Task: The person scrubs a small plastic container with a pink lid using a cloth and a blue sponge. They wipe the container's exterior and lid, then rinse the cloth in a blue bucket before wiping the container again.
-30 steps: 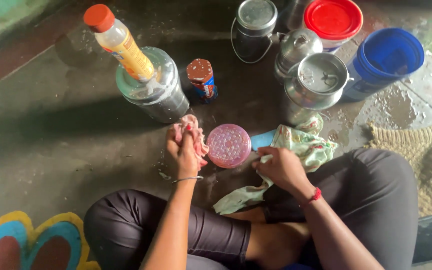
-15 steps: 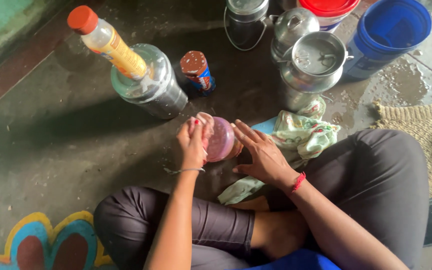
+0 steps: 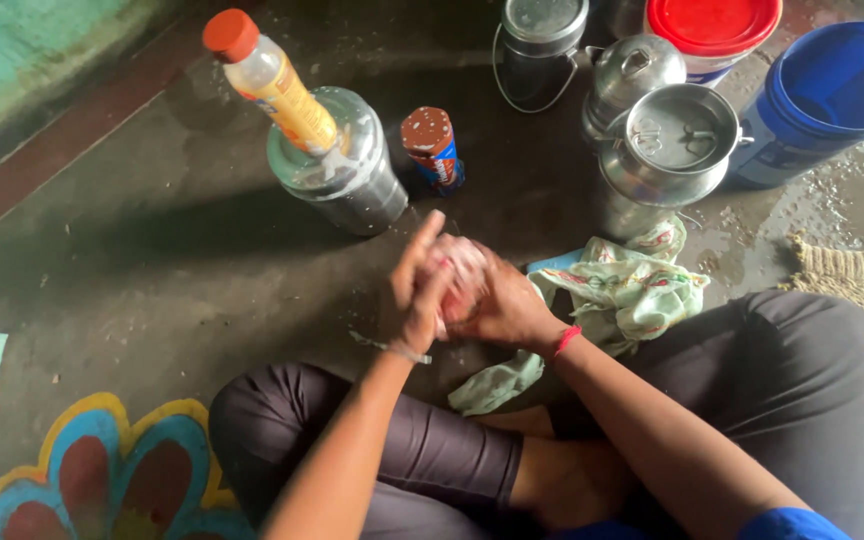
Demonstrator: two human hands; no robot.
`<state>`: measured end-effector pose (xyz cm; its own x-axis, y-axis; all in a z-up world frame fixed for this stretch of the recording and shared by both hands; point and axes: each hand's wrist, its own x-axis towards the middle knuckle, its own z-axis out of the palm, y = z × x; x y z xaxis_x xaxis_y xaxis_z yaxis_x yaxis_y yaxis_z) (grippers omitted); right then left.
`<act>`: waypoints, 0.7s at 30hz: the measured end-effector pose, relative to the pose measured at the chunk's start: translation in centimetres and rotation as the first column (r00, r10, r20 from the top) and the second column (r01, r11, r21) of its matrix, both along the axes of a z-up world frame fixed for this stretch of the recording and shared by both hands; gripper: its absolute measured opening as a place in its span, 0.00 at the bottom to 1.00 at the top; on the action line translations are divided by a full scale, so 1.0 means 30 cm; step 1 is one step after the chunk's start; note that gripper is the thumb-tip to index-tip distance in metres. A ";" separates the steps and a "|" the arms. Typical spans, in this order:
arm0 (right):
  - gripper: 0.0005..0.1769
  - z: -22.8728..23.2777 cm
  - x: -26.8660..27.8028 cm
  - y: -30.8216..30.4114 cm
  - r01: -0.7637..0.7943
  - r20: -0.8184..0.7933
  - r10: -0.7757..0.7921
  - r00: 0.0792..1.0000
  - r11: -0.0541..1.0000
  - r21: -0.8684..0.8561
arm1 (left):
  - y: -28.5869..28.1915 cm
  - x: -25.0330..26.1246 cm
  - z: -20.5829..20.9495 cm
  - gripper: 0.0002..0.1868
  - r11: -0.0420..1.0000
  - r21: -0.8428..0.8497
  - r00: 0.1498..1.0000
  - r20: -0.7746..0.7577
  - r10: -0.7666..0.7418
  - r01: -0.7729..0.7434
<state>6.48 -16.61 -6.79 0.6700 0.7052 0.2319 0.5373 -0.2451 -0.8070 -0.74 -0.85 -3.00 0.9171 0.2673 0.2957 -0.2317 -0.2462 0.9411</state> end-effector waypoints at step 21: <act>0.51 0.024 0.008 -0.014 -0.098 -0.274 0.033 0.961 0.969 -0.229 | 0.068 0.070 -0.068 0.16 0.787 0.616 0.993 -0.083 0.085 -0.015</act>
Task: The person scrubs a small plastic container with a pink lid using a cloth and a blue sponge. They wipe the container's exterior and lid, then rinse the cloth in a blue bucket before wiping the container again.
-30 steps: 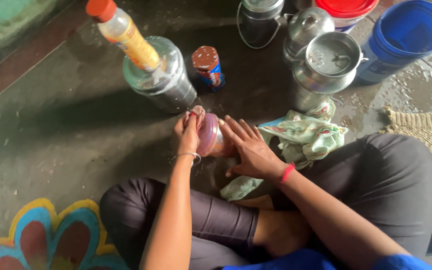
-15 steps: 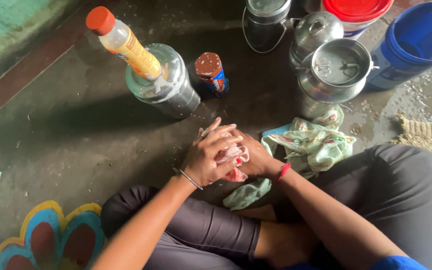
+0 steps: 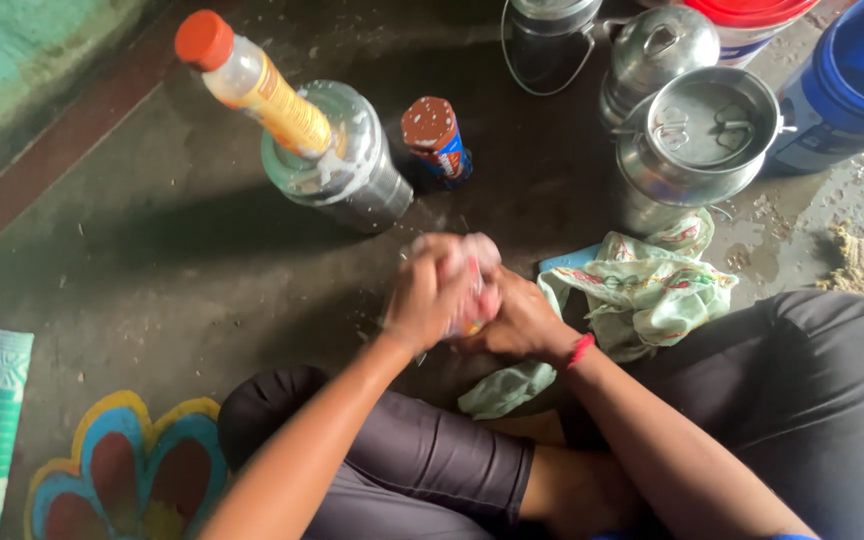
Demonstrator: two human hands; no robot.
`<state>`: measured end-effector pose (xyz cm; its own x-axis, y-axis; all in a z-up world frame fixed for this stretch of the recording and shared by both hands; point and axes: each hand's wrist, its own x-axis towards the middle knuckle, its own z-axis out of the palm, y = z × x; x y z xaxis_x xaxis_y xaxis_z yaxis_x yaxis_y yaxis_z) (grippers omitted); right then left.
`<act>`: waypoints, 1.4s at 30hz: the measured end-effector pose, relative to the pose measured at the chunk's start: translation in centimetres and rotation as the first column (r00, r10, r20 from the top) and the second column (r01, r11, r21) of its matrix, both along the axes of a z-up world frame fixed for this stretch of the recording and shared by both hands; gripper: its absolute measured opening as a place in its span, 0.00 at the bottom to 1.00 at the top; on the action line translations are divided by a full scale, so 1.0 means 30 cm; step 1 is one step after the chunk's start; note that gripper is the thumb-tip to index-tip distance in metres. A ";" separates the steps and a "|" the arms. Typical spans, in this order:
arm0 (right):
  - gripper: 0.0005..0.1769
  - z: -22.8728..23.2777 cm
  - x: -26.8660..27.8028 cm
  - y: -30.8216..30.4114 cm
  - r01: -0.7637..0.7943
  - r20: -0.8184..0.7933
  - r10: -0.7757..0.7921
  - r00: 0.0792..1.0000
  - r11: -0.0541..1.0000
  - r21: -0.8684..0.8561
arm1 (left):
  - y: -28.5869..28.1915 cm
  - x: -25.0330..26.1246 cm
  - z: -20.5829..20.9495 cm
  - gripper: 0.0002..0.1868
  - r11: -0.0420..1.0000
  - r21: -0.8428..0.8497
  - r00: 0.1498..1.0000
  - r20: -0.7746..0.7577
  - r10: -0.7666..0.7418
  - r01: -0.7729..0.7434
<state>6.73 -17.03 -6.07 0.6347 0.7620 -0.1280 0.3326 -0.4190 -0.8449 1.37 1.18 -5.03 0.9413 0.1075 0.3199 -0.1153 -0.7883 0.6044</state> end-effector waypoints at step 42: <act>0.56 0.132 0.009 -0.006 0.076 0.315 -0.090 0.945 0.996 0.056 | 0.085 0.123 -0.175 0.16 0.547 -0.753 0.922 -0.372 0.105 -0.366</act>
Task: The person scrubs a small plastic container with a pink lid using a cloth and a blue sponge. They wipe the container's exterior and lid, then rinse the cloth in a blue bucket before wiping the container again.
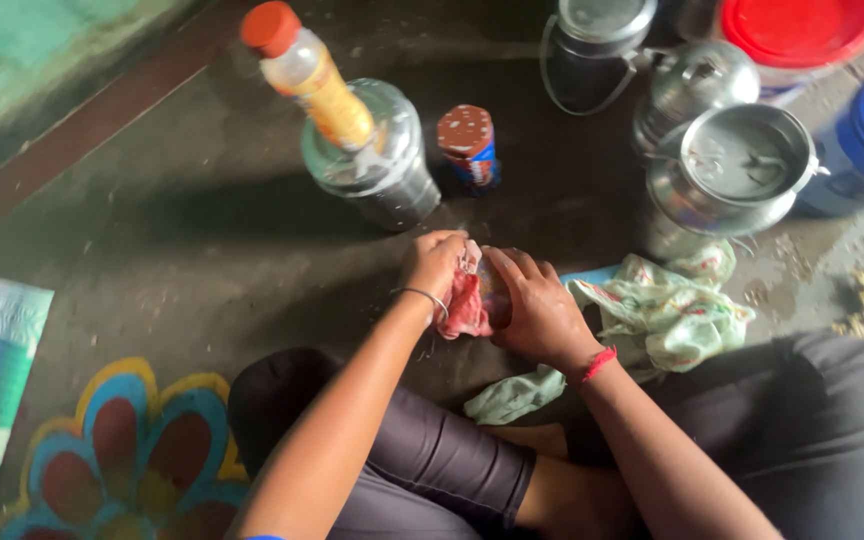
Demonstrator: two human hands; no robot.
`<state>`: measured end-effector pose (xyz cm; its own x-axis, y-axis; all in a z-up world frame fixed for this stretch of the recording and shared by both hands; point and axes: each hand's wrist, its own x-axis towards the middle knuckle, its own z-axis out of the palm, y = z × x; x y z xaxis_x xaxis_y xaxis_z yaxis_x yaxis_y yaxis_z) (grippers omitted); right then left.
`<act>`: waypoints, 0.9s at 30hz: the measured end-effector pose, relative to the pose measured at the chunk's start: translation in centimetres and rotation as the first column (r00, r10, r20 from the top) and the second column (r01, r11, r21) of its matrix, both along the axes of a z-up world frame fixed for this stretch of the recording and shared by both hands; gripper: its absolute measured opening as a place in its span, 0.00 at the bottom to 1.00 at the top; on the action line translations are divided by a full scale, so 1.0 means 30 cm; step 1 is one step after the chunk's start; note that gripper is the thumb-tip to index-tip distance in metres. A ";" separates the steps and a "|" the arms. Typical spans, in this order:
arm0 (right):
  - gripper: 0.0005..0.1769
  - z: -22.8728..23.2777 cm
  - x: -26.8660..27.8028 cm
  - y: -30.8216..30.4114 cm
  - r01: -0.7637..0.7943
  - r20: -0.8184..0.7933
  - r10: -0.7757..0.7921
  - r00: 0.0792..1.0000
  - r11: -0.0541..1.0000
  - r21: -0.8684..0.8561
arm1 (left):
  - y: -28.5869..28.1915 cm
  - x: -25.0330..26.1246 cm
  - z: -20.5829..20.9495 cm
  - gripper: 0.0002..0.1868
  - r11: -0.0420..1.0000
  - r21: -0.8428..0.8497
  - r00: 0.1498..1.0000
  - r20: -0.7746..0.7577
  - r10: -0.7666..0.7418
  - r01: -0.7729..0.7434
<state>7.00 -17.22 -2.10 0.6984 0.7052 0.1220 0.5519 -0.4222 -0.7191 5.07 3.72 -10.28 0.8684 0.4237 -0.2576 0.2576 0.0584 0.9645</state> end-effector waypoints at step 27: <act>0.15 -0.078 0.065 0.297 0.191 0.097 -0.192 0.977 0.981 0.026 | -0.161 -0.256 0.105 0.24 0.588 0.737 0.940 0.208 0.271 -0.333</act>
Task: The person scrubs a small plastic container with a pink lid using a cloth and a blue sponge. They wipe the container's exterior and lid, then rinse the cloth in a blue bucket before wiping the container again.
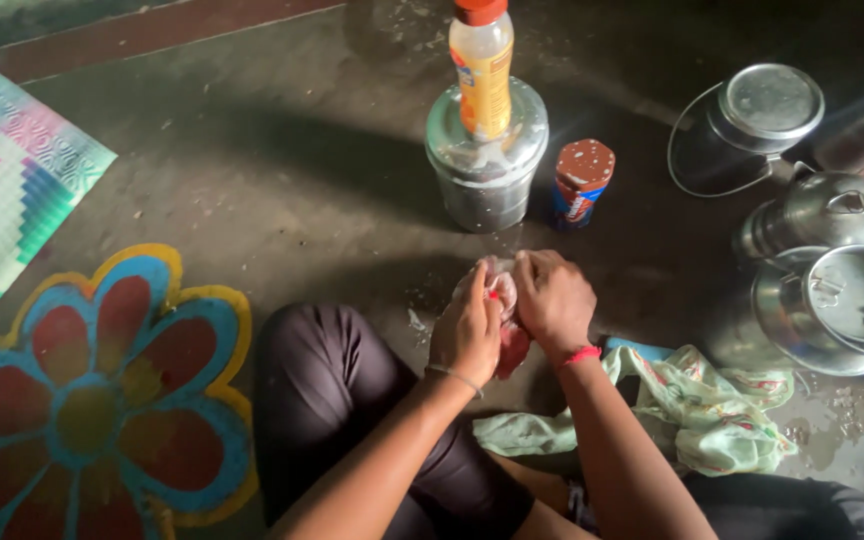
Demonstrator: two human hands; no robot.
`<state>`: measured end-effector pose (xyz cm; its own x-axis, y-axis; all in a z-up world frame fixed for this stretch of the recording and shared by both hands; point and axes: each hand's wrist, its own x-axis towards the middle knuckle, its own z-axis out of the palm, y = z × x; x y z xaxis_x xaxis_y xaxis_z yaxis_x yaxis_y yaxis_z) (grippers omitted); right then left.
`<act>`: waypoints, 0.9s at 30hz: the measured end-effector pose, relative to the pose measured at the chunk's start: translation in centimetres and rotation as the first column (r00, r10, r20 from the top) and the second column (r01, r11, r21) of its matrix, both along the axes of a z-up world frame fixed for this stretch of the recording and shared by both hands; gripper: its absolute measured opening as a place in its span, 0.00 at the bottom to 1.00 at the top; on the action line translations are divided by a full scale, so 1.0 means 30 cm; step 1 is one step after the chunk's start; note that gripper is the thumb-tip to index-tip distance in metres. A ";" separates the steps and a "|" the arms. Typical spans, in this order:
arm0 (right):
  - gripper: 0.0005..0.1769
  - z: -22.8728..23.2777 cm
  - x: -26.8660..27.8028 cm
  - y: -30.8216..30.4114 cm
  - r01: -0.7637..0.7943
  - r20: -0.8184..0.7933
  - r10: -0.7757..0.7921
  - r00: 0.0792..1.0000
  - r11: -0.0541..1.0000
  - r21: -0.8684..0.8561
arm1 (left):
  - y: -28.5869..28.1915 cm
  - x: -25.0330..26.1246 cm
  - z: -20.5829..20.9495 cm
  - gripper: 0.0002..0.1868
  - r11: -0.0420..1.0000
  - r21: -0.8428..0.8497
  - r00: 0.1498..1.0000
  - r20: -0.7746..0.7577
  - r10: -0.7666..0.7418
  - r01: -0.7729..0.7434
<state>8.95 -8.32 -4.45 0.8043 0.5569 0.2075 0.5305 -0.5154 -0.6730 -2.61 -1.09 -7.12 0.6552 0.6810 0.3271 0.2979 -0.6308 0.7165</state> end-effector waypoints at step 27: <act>0.14 -0.016 -0.056 -0.050 -0.064 0.174 0.020 0.985 0.965 0.256 | 0.176 0.228 -0.067 0.11 0.838 -0.481 0.946 -0.302 0.118 -0.258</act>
<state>7.27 -9.82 -4.93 0.7223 0.4982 0.4796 0.6648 -0.3095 -0.6798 4.24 4.18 -9.13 0.5087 0.8221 -0.2558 0.5852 -0.1123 0.8031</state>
